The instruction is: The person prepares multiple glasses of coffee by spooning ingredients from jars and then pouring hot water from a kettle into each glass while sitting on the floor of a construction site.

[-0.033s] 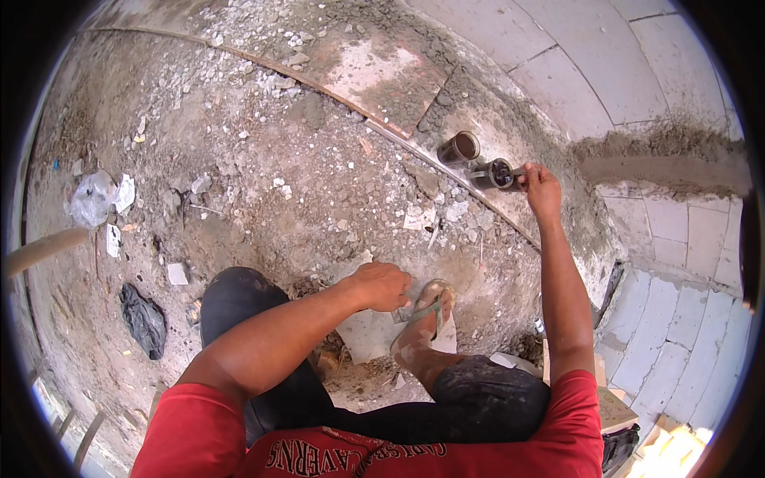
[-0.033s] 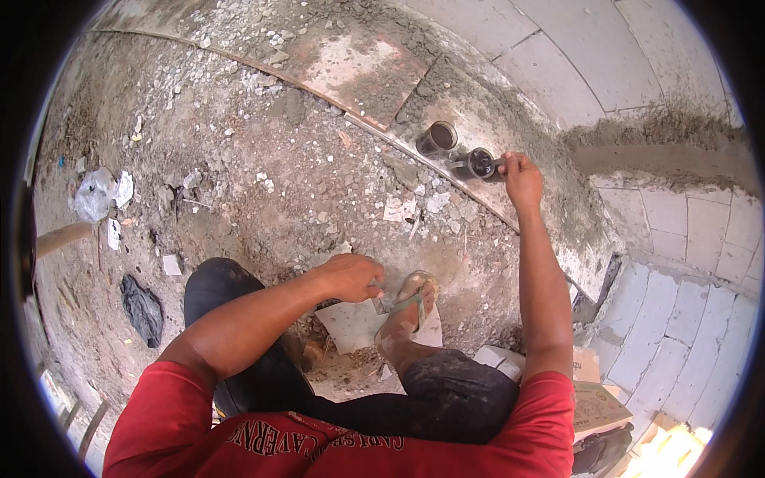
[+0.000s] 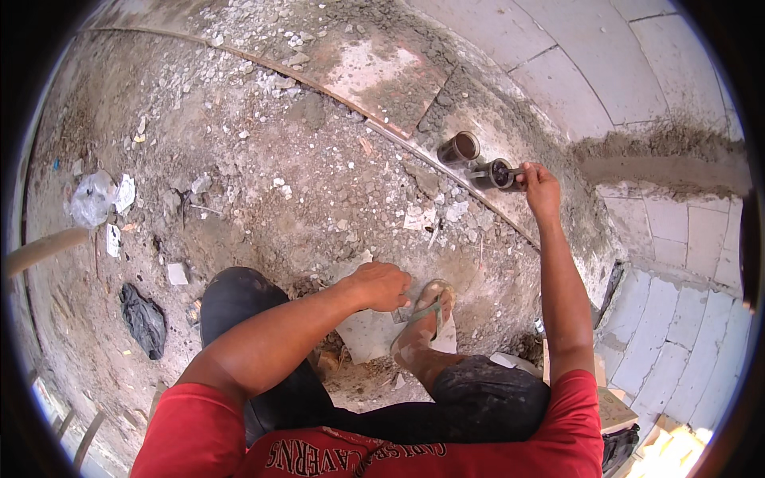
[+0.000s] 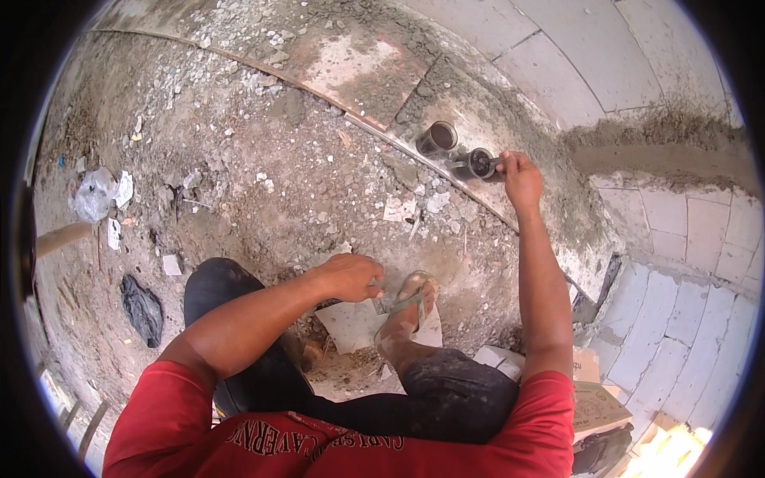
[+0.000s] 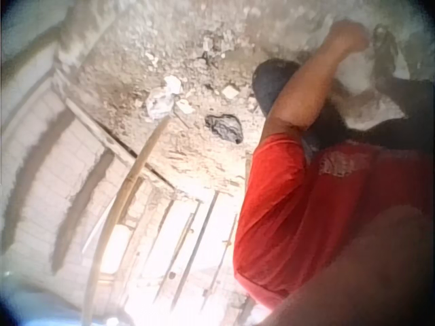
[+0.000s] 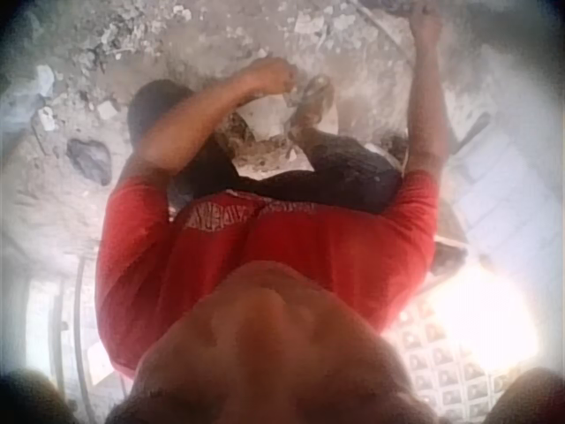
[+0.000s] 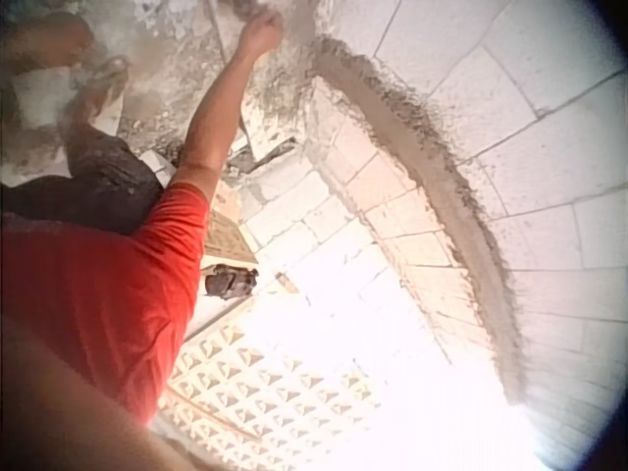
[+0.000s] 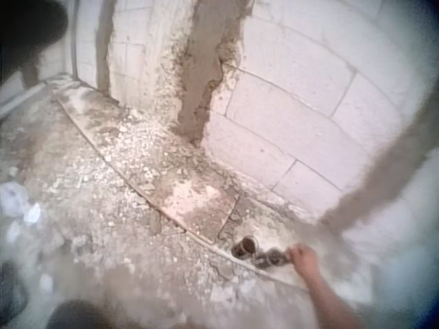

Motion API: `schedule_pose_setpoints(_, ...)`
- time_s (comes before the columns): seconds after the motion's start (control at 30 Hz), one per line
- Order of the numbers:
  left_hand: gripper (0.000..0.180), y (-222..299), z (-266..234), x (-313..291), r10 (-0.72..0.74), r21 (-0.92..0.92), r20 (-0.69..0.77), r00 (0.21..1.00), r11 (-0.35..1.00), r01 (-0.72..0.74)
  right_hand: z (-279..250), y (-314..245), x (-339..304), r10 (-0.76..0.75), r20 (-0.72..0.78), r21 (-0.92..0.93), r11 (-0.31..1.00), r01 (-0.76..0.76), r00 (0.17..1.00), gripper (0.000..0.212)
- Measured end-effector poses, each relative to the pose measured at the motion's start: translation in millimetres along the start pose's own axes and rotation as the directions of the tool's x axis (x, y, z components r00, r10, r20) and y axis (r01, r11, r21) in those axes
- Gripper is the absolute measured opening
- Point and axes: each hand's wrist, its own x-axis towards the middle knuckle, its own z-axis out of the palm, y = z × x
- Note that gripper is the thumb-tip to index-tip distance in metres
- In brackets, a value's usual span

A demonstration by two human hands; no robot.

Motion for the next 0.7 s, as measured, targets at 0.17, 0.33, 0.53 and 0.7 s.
schedule_pose_setpoints(0.17, 0.039, -3, 1, 0, 0.007, -0.008, -0.009, 1.000, 1.000, -0.007, -1, -3, 4, 0.010, 0.065, 0.072, 0.997, -0.014, 0.998, 0.029)
schedule_pose_setpoints(0.33, 0.039, -1, -1, 1, 0.016, -0.002, -0.006, 1.000, 1.000, -0.016, -2, 1, 5, -0.028, 0.060, 0.101, 0.995, 0.022, 0.998, 0.029)
schedule_pose_setpoints(0.53, 0.039, -7, 1, 0, 0.006, 0.003, -0.016, 1.000, 1.000, -0.005, 1, -13, 1, -0.002, 0.032, 0.017, 1.000, 0.001, 0.999, 0.028)
schedule_pose_setpoints(0.7, 0.039, -7, 4, 3, 0.022, -0.004, -0.025, 0.999, 1.000, -0.022, -3, -7, 3, 0.011, 0.048, 0.003, 1.000, -0.012, 0.999, 0.028)
